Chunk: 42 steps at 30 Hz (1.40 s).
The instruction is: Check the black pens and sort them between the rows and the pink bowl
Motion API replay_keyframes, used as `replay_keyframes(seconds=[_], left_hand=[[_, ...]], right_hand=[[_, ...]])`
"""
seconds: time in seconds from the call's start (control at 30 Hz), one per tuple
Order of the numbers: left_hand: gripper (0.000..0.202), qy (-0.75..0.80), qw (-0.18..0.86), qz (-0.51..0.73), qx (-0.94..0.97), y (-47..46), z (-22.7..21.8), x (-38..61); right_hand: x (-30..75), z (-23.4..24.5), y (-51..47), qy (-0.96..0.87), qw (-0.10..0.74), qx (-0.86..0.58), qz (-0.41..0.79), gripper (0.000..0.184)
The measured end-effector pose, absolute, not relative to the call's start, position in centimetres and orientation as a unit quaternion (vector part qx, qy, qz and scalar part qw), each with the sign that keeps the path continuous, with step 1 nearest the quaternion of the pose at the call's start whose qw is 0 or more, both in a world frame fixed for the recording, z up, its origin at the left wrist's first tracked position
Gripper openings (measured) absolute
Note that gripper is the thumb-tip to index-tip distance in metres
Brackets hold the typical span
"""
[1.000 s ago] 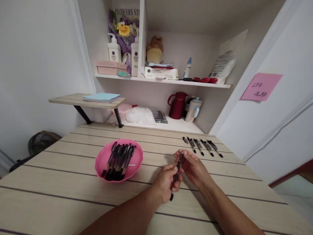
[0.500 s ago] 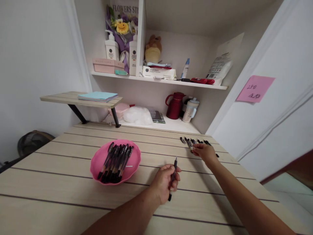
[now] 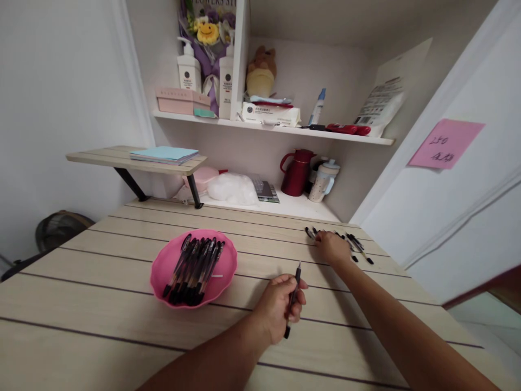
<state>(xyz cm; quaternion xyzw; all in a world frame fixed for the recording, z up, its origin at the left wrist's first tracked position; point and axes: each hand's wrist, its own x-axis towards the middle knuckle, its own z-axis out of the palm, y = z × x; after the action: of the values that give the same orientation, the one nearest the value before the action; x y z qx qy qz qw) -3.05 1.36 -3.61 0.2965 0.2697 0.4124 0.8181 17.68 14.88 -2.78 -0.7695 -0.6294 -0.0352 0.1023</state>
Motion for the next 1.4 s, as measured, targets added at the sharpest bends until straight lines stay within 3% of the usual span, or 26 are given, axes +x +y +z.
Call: replay_keyframes(seconds=[0.3, 1.07, 1.4], left_hand=[[0.022, 0.269, 0.822, 0.407, 0.294, 1.4, -3.8, -3.0], [0.024, 0.267, 0.825, 0.41, 0.281, 1.5, -3.9, -2.9], [0.025, 0.259, 0.827, 0.416, 0.278, 1.5, -4.0, -2.9]], right_hand=[[17.6, -2.8, 15.2, -0.631, 0.053, -0.772, -0.058, 0.023], [17.5, -1.6, 18.8, -0.599, 0.03, -0.8, -0.018, 0.041], [17.4, -1.8, 18.9, -0.587, 0.015, -0.809, -0.018, 0.039]])
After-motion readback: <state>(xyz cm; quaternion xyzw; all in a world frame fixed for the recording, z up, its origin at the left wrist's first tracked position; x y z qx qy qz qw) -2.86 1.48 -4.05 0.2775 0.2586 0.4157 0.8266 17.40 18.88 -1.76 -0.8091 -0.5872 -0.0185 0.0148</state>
